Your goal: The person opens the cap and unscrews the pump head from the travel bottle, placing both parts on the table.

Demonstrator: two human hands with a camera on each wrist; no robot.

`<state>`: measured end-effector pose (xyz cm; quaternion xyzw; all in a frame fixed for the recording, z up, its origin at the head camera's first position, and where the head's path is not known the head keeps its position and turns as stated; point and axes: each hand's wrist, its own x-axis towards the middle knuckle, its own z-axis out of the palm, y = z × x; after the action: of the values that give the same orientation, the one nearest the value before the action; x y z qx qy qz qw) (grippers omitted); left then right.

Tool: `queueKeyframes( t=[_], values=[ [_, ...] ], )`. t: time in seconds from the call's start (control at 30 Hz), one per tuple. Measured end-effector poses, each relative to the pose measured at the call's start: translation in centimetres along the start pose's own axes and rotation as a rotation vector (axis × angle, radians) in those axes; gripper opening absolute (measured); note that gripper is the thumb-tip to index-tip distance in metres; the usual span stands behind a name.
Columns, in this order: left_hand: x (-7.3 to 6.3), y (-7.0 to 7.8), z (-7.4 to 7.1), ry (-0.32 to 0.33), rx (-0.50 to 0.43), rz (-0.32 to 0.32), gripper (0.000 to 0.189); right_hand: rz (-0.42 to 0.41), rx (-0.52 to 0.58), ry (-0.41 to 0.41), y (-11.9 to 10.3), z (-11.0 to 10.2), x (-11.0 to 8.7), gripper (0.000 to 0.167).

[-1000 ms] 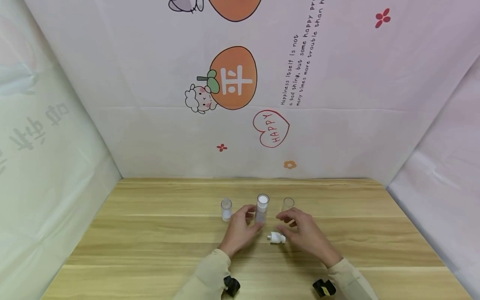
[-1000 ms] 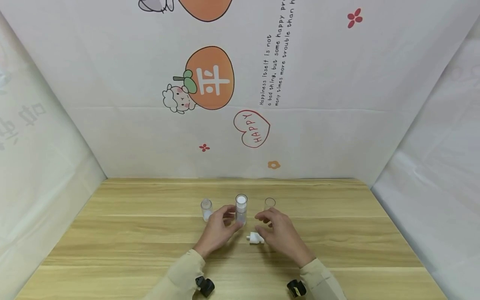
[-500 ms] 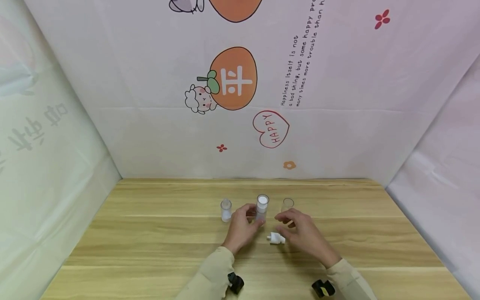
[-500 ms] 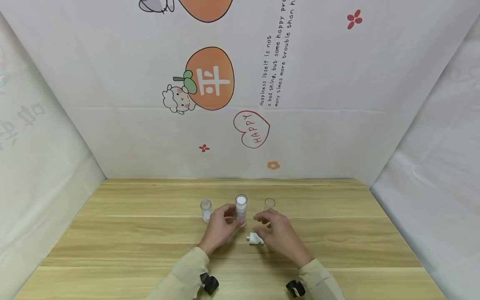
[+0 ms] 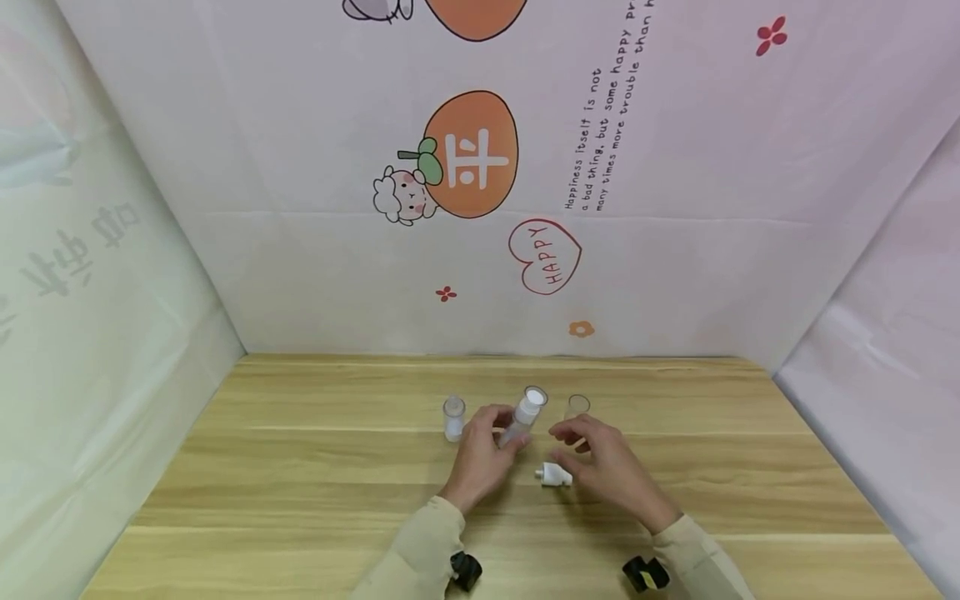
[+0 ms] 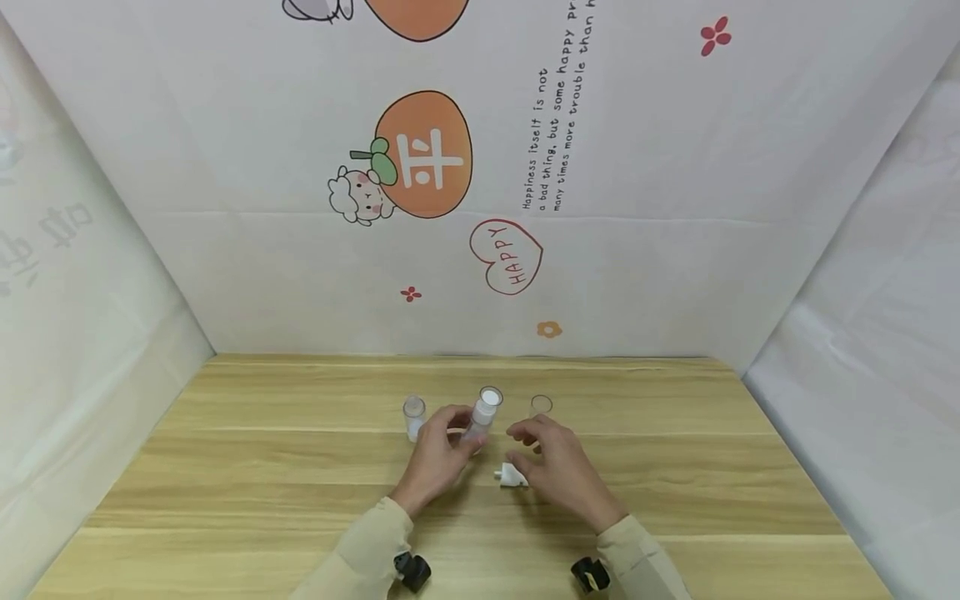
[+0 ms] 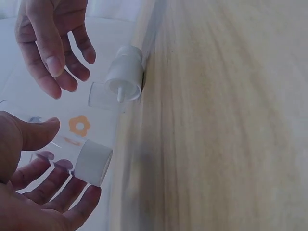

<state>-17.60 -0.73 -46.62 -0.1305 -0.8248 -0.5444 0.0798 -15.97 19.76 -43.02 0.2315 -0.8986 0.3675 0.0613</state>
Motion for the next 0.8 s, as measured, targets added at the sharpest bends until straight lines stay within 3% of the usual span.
queueKeyframes(
  t=[0.37,0.8],
  values=[
    [-1.3,1.1,-1.8,0.000,0.093,0.144,0.033,0.004,0.016,0.003,-0.3,0.1,0.2,0.025],
    [-2.4,1.4,-3.9,0.003,0.342,0.289,0.039,-0.020,0.083,-0.013,-0.3,0.0,0.2,0.041]
  ],
)
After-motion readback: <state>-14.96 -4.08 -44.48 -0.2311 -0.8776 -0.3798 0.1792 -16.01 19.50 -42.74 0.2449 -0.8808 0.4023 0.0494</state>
